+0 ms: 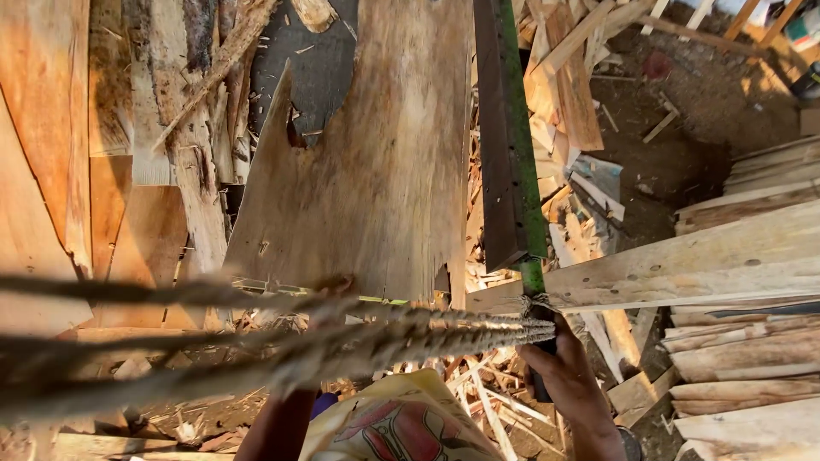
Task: Trimming and sorting thin wood veneer sheets using a manual cutting machine in a workshop.
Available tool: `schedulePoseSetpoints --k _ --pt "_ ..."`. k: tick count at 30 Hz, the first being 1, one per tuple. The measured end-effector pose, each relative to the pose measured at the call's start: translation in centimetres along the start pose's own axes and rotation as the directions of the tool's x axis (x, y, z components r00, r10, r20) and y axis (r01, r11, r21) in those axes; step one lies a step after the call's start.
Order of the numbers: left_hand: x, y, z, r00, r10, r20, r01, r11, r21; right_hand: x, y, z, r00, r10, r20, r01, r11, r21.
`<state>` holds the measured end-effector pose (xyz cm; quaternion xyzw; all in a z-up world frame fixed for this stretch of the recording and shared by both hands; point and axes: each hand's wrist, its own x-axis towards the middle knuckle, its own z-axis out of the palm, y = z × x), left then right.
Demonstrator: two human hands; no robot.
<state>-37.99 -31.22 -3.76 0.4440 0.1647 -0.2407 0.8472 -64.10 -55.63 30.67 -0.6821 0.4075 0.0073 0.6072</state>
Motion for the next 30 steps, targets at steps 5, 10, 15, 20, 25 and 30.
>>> schedulePoseSetpoints --k 5,10,15,20,25,30 --pt "0.9 -1.0 -0.8 0.999 -0.001 -0.042 0.004 0.998 0.066 5.2 12.5 0.5 0.988 -0.152 -0.008 0.151 0.986 -0.072" --pt "-1.1 1.0 1.2 0.997 -0.044 -0.065 0.048 0.997 0.064 4.7 10.4 4.1 0.99 0.104 -0.098 -0.121 0.974 -0.19" --pt "-0.5 1.2 0.9 0.997 -0.062 -0.05 0.062 0.998 0.013 2.2 4.3 2.3 0.996 0.085 0.016 -0.08 0.976 -0.201" --pt "0.5 1.4 0.2 0.999 -0.03 -0.036 0.029 0.999 -0.025 1.4 3.9 0.5 0.996 -0.088 0.033 0.092 0.988 -0.126" --pt "5.3 -3.5 -5.5 0.993 0.098 0.063 -0.101 0.994 0.038 8.2 16.5 4.5 0.983 0.057 -0.173 -0.08 0.988 -0.135" --pt "1.6 0.7 -0.2 0.998 -0.051 -0.023 0.05 0.999 -0.007 15.9 25.6 7.4 0.971 -0.114 -0.21 0.052 0.959 -0.28"
